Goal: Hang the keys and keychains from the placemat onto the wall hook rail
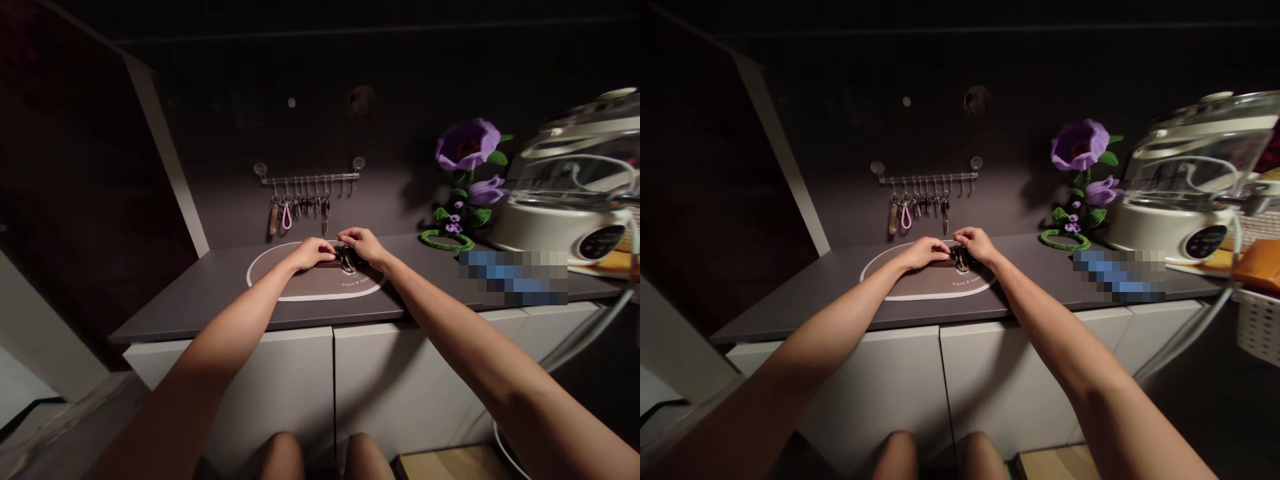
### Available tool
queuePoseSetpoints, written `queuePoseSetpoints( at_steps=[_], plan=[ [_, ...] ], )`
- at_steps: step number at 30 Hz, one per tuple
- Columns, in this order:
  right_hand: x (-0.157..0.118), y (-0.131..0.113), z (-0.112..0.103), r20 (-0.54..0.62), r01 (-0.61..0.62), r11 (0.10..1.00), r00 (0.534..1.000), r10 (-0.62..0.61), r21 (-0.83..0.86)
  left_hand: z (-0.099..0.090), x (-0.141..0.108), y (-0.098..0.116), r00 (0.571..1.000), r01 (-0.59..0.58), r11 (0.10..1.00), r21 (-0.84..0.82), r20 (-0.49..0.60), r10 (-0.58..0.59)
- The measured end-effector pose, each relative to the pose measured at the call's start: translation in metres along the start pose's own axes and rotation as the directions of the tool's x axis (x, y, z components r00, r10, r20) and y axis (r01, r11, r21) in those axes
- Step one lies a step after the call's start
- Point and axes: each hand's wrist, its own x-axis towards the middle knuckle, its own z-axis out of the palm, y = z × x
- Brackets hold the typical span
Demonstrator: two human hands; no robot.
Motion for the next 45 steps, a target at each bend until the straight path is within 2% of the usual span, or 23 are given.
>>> queuePoseSetpoints(
  at_steps=[5,13,16,22,26,31,37,45],
  plan=[
    [0.001,0.008,-0.002,0.039,0.078,0.972,0.997,-0.071,-0.223,0.003,-0.001,-0.004,0.995,-0.004,0.997,0.076,0.097,-0.004],
    [0.001,0.01,0.001,0.086,0.089,0.963,0.994,-0.069,-0.255,0.005,-0.001,-0.007,0.988,-0.012,0.99,0.143,0.152,-0.01],
    [0.001,0.01,0.002,0.08,0.095,0.947,0.994,-0.074,-0.308,0.003,-0.001,-0.009,0.992,0.037,0.996,0.078,0.118,-0.046],
    [0.001,0.008,0.001,0.065,0.091,0.918,0.995,-0.072,-0.385,-0.003,0.001,-0.014,0.98,0.197,0.961,-0.195,0.021,-0.197],
    [0.0,0.004,0.001,0.093,0.078,0.877,0.995,-0.039,-0.473,-0.004,0.003,-0.013,0.954,0.266,0.876,-0.402,-0.019,-0.298],
    [-0.001,0.002,0.003,0.091,0.08,0.867,0.995,-0.041,-0.492,-0.005,0.002,-0.005,0.911,0.339,0.692,-0.637,0.037,-0.412],
    [-0.002,0.0,0.005,0.091,0.091,0.89,0.994,-0.056,-0.446,-0.012,0.003,0.003,0.922,0.243,0.531,-0.812,0.023,-0.387],
    [-0.004,-0.003,0.006,0.097,0.158,0.932,0.986,-0.133,-0.325,-0.024,0.006,0.003,0.927,0.097,0.377,-0.921,-0.055,-0.372]
  ],
)
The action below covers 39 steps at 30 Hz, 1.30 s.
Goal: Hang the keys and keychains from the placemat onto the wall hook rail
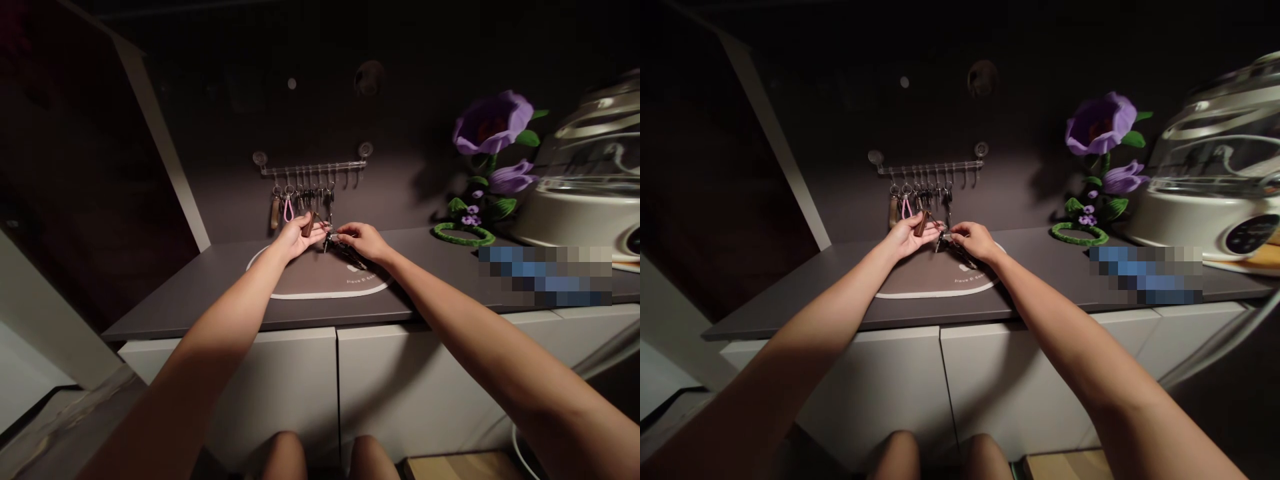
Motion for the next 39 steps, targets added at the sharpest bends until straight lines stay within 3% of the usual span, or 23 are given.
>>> queuePoseSetpoints(
  at_steps=[8,14,18,23,28,33,35,39],
  plan=[
    [-0.001,-0.005,0.001,-0.019,0.062,0.975,0.998,-0.059,0.213,0.005,-0.002,0.002,1.0,0.017,0.997,-0.081,0.022,-0.015],
    [0.0,-0.008,0.002,0.023,-0.016,0.918,1.0,0.008,0.395,0.006,-0.004,0.002,0.998,0.014,0.995,-0.1,0.069,-0.007],
    [-0.002,-0.01,0.002,0.065,-0.049,0.898,0.998,0.023,0.438,0.007,-0.005,0.002,0.996,0.009,0.994,-0.105,0.093,0.001],
    [0.001,-0.007,0.002,-0.01,-0.013,0.883,1.0,0.02,0.469,0.008,-0.006,0.002,0.998,-0.011,0.998,-0.067,0.055,0.015],
    [0.004,-0.004,-0.001,-0.145,0.028,0.861,0.988,0.053,0.508,0.007,-0.007,0.0,0.999,-0.017,0.996,0.089,-0.026,0.019],
    [0.005,-0.003,-0.003,-0.207,0.057,0.85,0.976,0.062,0.524,0.005,-0.003,-0.007,0.986,0.035,0.908,0.417,-0.164,0.038],
    [0.005,-0.003,-0.004,-0.22,0.069,0.838,0.973,0.063,0.542,0.003,-0.001,-0.011,0.986,0.028,0.845,0.533,-0.156,0.066],
    [0.003,-0.006,-0.005,-0.187,0.032,0.798,0.977,0.102,0.602,0.002,-0.001,-0.017,0.989,-0.095,0.687,0.72,-0.013,0.15]
  ],
)
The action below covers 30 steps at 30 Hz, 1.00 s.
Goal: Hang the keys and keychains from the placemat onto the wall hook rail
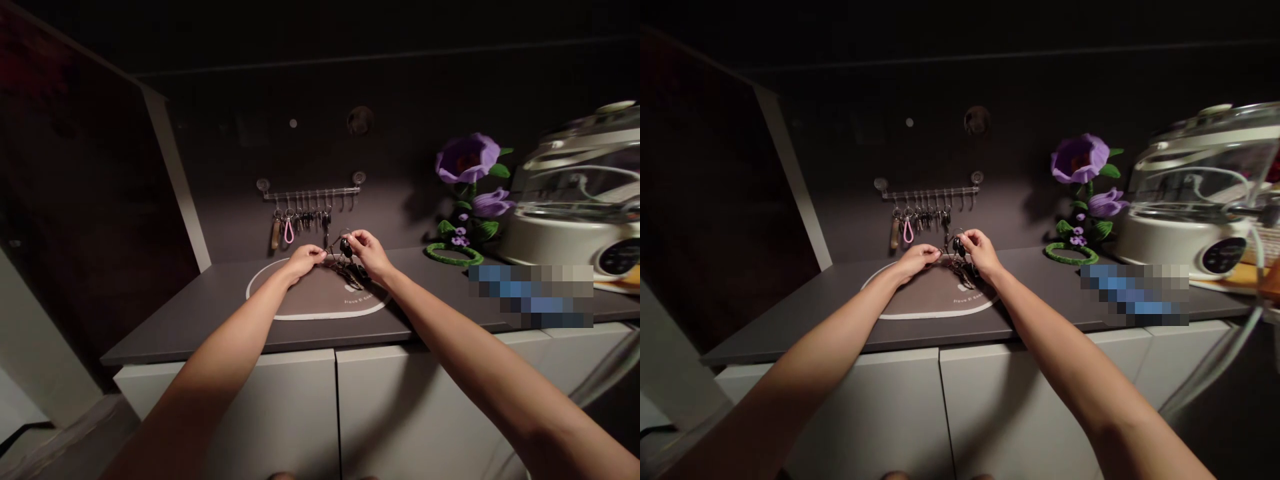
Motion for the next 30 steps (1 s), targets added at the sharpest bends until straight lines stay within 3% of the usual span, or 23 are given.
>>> queuePoseSetpoints(
  at_steps=[3,8,11,15,21,26,30],
  plan=[
    [-0.001,0.0,0.002,-0.011,-0.067,0.997,0.998,0.067,0.026,0.003,-0.004,-0.002,0.992,-0.074,0.996,0.049,0.102,0.069],
    [0.001,0.001,0.007,-0.032,-0.111,0.982,0.993,0.118,0.155,0.009,-0.009,0.0,0.945,-0.213,0.972,0.094,0.271,0.181],
    [0.003,-0.001,0.01,-0.034,-0.169,0.958,0.983,0.182,0.231,0.011,-0.009,0.002,0.942,-0.32,0.919,0.229,0.179,0.284],
    [0.009,-0.007,0.011,-0.051,-0.195,0.944,0.975,0.215,0.266,0.012,-0.006,0.003,0.93,-0.36,0.852,0.381,0.072,0.361],
    [0.033,-0.011,0.016,-0.104,-0.211,0.943,0.964,0.244,0.258,0.009,-0.002,0.0,0.907,-0.355,0.686,0.636,0.056,0.417],
    [0.061,-0.009,0.023,-0.188,-0.179,0.935,0.952,0.244,0.305,0.008,-0.003,0.001,0.903,-0.338,0.621,0.707,0.058,0.425],
    [0.08,-0.007,0.029,-0.177,-0.151,0.947,0.962,0.206,0.282,0.009,-0.005,0.004,0.908,-0.312,0.59,0.745,0.053,0.415]
  ],
)
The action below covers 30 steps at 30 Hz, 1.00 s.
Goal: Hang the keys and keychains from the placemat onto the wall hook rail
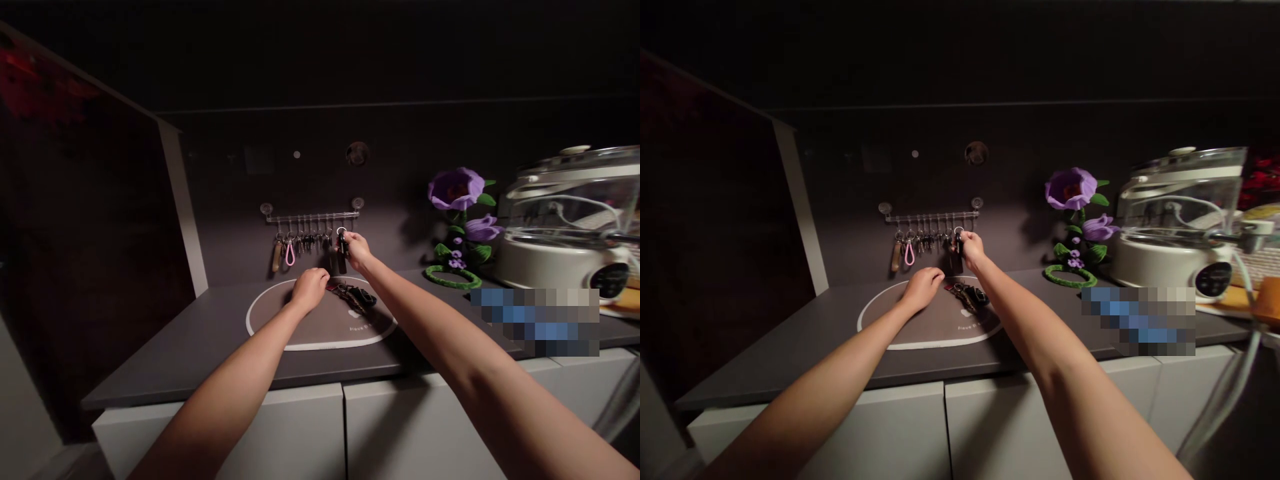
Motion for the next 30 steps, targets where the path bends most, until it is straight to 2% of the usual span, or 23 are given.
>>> queuePoseSetpoints(
  at_steps=[4,10,25,30],
  plan=[
    [0.015,0.003,0.007,0.012,0.051,0.999,0.999,-0.051,0.002,0.0,0.0,-0.001,1.0,0.014,0.999,0.036,0.017,-0.015],
    [0.03,0.007,0.013,-0.029,0.031,0.999,0.999,-0.029,0.038,0.002,0.002,-0.005,1.0,0.023,1.0,0.006,0.02,-0.023],
    [0.039,0.018,0.011,-0.053,-0.002,0.996,0.999,0.007,0.094,0.003,0.004,-0.007,1.0,-0.005,0.998,0.059,0.011,0.005],
    [0.04,0.025,0.006,-0.1,-0.008,0.993,0.995,0.02,0.114,0.002,0.004,-0.007,1.0,0.003,0.992,0.13,0.026,-0.007]
  ],
)
